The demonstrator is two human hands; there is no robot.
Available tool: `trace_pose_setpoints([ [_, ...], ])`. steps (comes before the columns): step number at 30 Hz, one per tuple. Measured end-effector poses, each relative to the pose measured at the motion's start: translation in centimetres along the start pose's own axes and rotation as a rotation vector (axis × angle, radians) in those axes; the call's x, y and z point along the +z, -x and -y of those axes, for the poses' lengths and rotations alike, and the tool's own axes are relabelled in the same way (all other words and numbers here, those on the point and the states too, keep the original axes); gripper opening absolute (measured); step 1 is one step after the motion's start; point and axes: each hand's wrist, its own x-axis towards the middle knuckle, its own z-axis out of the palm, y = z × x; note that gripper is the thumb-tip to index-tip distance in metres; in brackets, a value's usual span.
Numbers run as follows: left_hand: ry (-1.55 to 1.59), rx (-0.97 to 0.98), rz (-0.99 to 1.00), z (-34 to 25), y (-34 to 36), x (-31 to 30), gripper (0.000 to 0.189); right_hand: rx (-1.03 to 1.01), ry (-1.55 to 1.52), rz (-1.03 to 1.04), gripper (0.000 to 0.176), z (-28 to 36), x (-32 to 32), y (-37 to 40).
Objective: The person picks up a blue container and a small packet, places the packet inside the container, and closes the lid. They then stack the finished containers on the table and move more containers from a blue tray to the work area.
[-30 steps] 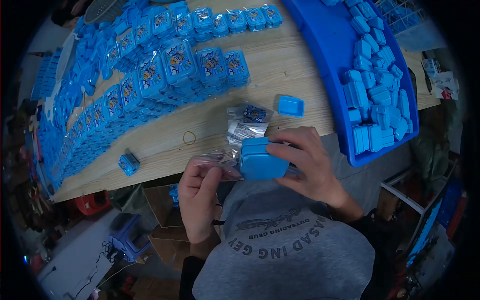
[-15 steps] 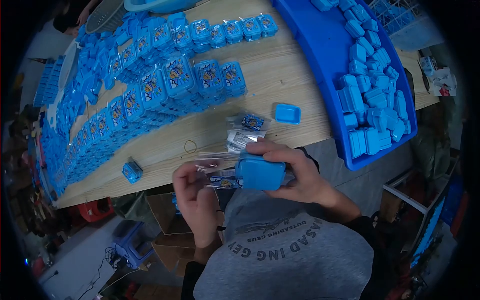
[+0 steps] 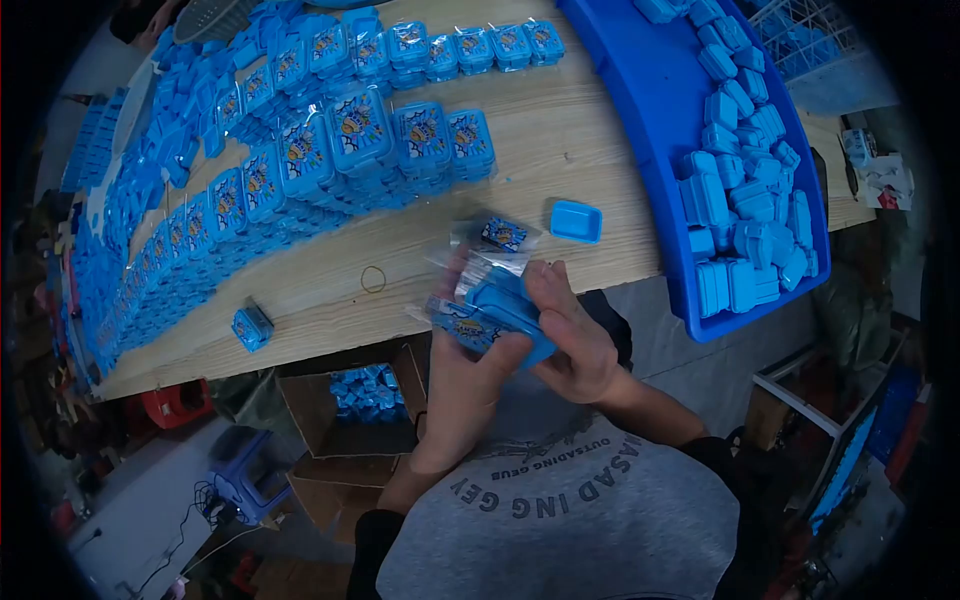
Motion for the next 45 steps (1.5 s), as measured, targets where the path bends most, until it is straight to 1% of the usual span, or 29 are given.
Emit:
trace_pose_setpoints([
  [1,-0.034,0.003,0.035,0.3,-0.1,0.0,0.076,-0.006,0.021,-0.008,0.068,0.0,0.0,0.0],
  [4,0.306,0.011,-0.045,-0.1,-0.1,0.7,0.077,-0.009,0.012,-0.019,0.074,-0.2,0.1,-0.3],
  [7,0.152,-0.035,-0.063,-0.8,0.2,-0.4,0.074,0.268,-0.116,0.178,0.082,1.2,-0.6,-1.0],
  [10,0.085,-0.139,-0.052,-0.8,0.4,-0.8,0.074,0.271,-0.134,0.234,0.095,0.7,-1.3,-0.6],
  [13,0.009,-0.228,0.055,-0.2,0.9,-0.6,0.068,0.202,0.045,0.201,0.108,0.6,-1.7,-1.6],
  [16,-0.025,-0.317,0.084,-1.0,1.1,-0.6,0.064,0.233,0.149,0.154,0.117,1.2,-2.4,-3.0],
  [19,0.005,-0.364,0.119,-1.6,1.3,-0.7,0.063,0.197,0.102,0.238,0.113,0.9,-3.0,-3.3],
  [22,0.002,-0.380,0.152,-1.5,1.3,-1.0,0.063,0.139,0.094,0.198,0.104,0.4,-2.9,-2.8],
  [25,0.021,-0.417,0.197,-1.6,0.9,-0.9,0.062,0.182,0.097,0.205,0.095,0.7,-3.1,-3.1],
  [28,0.050,-0.417,0.244,-1.5,0.3,-1.0,0.062,0.175,0.084,0.259,0.092,1.2,-3.6,-4.2],
  [31,-0.080,-0.210,0.257,-1.0,-0.5,-1.1,0.058,0.241,0.244,0.477,0.090,1.5,-5.5,-6.5],
  [33,-0.313,-0.009,0.108,0.4,-2.4,-2.4,0.055,0.199,0.338,0.371,0.089,-0.4,-7.0,-9.5],
  [34,-0.425,0.093,0.030,1.2,-3.5,-3.2,0.054,0.203,0.352,0.316,0.087,-2.6,-7.7,-10.8],
  [35,-0.731,0.215,-0.127,2.0,-4.7,-4.0,0.052,0.210,0.312,0.259,0.086,-5.4,-8.2,-12.3],
  [36,-0.846,0.181,-0.184,2.6,-5.2,-4.4,0.051,0.218,0.272,0.200,0.085,-8.5,-8.2,-13.6],
  [38,-1.077,0.115,-0.303,3.4,-6.1,-5.0,0.050,0.262,0.244,0.260,0.083,-14.0,-7.3,-16.1],
  [39,-1.093,0.185,-0.327,4.1,-6.5,-5.0,0.041,0.290,0.264,0.274,0.082,-16.3,-6.2,-17.0],
  [41,-1.080,0.136,-0.309,5.0,-7.1,-5.3,0.035,0.351,0.251,0.295,0.082,-20.5,-3.6,-18.3],
  [42,-1.077,0.108,-0.302,5.4,-7.3,-5.6,0.032,0.386,0.219,0.299,0.082,-21.2,-2.5,-19.1],
  [43,-1.029,0.130,-0.335,6.0,-7.4,-6.1,0.028,0.415,0.229,0.317,0.083,-21.7,-1.8,-19.4],
  [45,-0.954,0.096,-0.336,6.5,-7.5,-7.0,0.028,0.487,0.255,0.354,0.085,-22.4,-0.9,-19.5],
])
